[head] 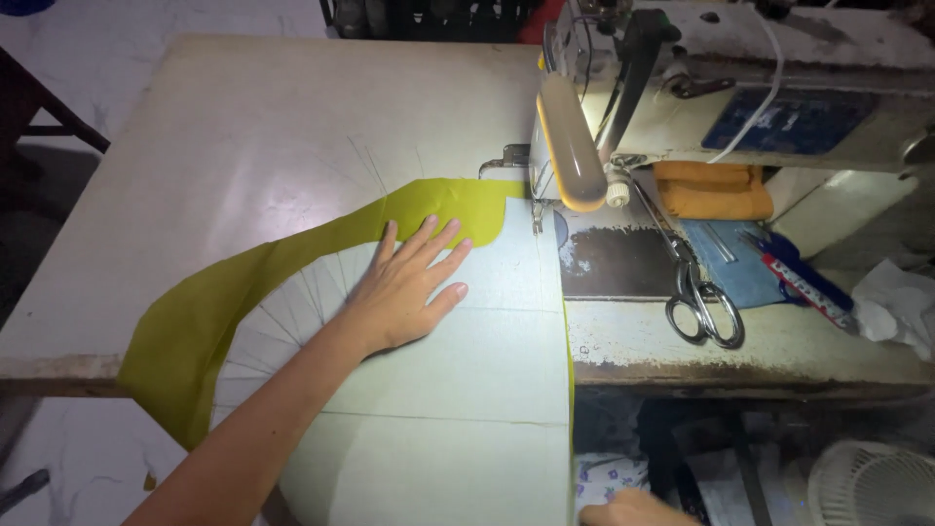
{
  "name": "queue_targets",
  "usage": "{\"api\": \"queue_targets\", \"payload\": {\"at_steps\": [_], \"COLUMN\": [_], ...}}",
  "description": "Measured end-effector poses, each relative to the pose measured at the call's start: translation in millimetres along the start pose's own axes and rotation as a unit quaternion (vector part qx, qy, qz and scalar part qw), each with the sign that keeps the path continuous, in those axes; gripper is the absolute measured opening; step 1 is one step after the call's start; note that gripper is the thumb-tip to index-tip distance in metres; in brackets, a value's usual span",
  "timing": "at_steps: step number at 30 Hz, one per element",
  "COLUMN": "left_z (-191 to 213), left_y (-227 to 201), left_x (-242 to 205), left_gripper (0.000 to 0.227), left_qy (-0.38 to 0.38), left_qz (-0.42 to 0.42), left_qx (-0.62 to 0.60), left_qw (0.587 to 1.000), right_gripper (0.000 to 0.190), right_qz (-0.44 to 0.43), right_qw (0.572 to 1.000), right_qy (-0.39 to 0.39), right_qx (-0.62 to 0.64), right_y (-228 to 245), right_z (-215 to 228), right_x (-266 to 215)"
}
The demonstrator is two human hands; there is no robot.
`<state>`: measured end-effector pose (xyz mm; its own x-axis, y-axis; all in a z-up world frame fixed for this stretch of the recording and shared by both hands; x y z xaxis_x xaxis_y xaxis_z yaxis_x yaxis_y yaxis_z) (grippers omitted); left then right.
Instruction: Removing stitches from a fabric piece using a small tool and aligning the fabric with a paper pattern on a sewing table.
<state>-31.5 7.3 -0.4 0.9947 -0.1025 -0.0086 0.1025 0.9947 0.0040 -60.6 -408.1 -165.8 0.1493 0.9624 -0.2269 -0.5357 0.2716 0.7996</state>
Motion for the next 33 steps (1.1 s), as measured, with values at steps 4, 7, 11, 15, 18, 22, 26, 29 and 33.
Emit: {"api": "queue_targets", "payload": {"at_steps": [4, 7, 11, 15, 18, 22, 26, 29, 33], "left_z": [-2, -3, -1, 0, 2, 3, 0, -4, -3], "left_y": [1, 0, 0, 1, 1, 1, 2, 2, 2], "left_x": [2, 2, 1, 1, 1, 1, 1, 1, 1], "left_gripper": [0.061, 0.061, 0.061, 0.061, 0.061, 0.061, 0.062, 0.061, 0.062], "left_qy": [-0.015, -0.015, -0.016, -0.025, -0.030, -0.034, -0.045, -0.053, -0.057], "left_qz": [0.000, 0.003, -0.001, -0.011, -0.015, -0.017, -0.023, -0.022, -0.024], "left_qx": [-0.006, -0.008, 0.000, -0.007, -0.019, -0.038, -0.038, -0.036, -0.029], "left_qw": [1.000, 1.000, 1.000, 1.000, 0.999, 0.999, 0.998, 0.998, 0.998], "right_gripper": [0.026, 0.007, 0.012, 0.029, 0.024, 0.010, 0.006, 0.013, 0.014], "right_qz": [0.077, 0.145, 0.143, 0.031, 0.032, 0.045, 0.099, 0.145, 0.218], "right_qw": [0.972, 0.939, 0.927, 0.957, 0.966, 0.949, 0.932, 0.875, 0.767], "right_qy": [-0.126, -0.306, -0.311, -0.241, -0.218, -0.267, -0.232, -0.211, -0.178], "right_qx": [0.180, -0.068, -0.157, -0.157, -0.137, -0.163, -0.262, -0.412, -0.577], "right_y": [140, 143, 107, 76, 90, 103, 95, 69, 80], "right_z": [154, 219, 258, 268, 271, 277, 272, 266, 260], "right_x": [30, 74, 144, 171, 168, 169, 172, 177, 184]}}
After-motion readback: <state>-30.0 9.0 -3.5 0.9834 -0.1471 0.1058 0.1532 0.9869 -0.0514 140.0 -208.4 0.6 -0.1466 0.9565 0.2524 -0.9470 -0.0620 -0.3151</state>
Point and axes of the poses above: each hand's wrist, its own x-axis towards the middle knuckle, its own z-axis out of the back of the hand, y = z × x, the point moved 2 cm from there along x, towards the middle knuckle, and after that the axes turned 11 degrees about x, right-handed, at the moved point
